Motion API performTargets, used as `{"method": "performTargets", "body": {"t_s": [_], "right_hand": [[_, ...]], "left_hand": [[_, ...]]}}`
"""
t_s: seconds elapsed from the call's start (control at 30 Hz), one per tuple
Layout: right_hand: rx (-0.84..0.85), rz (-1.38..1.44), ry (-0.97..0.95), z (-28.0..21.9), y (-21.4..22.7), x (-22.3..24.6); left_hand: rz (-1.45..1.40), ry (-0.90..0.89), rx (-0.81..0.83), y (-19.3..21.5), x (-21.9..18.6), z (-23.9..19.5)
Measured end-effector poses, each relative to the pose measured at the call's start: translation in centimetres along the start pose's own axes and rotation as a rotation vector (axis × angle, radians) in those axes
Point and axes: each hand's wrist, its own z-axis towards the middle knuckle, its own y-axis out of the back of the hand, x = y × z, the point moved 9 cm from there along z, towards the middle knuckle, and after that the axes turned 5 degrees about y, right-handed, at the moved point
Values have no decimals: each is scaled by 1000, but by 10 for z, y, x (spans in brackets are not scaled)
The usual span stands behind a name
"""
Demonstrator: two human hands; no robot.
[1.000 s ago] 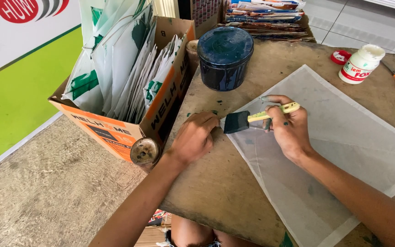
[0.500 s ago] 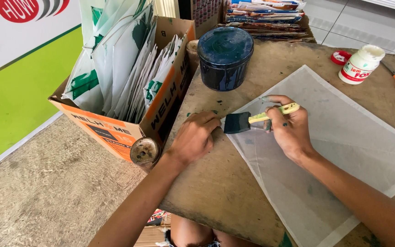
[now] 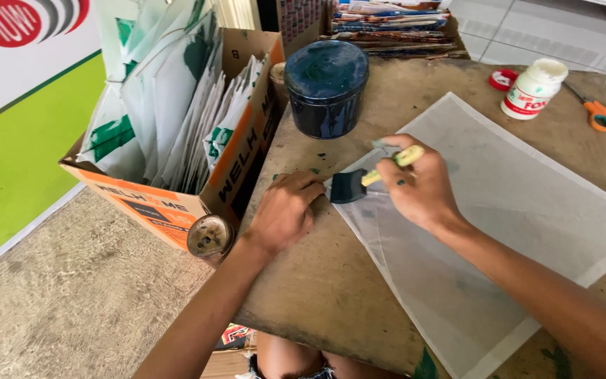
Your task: The person smooths a white kite on a table, then uses a foam brush to apply green paint along the kite's frame. After painting, the person places the finished kite into a cardboard box with other painted kites.
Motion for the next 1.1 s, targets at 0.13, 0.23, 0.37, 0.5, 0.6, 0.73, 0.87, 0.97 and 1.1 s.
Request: {"method": "performTargets", "body": {"t_s": [0.13,0.23,0.37,0.5,0.6,0.73,0.87,0.97,1.1], "right_hand": [[34,-147,-75,1,-6,15],[56,-182,-93,3,-9,16],[68,-218,-100,4,-8,16],[79,-240,-133,5,-5,18],[90,-246,-121,6,-3,19],[100,-268,-110,6,-2,19],[115,-282,-124,6,2,21],[126,-323,-185,4,6,27],[124,-341,-186,5,14,24]], "left_hand": [[10,20,14,-2,3,0],[5,13,11,-2,3,-1],[33,-8,16,-11,9,-6],[41,-7,6,-12,12,-6],[61,-3,23,-14,12,-7],[86,10,57,-12,8,-4],[96,16,54,-2,1,-2],[108,17,61,-7,4,-3],[96,7,68,-5,3,-2]]}}
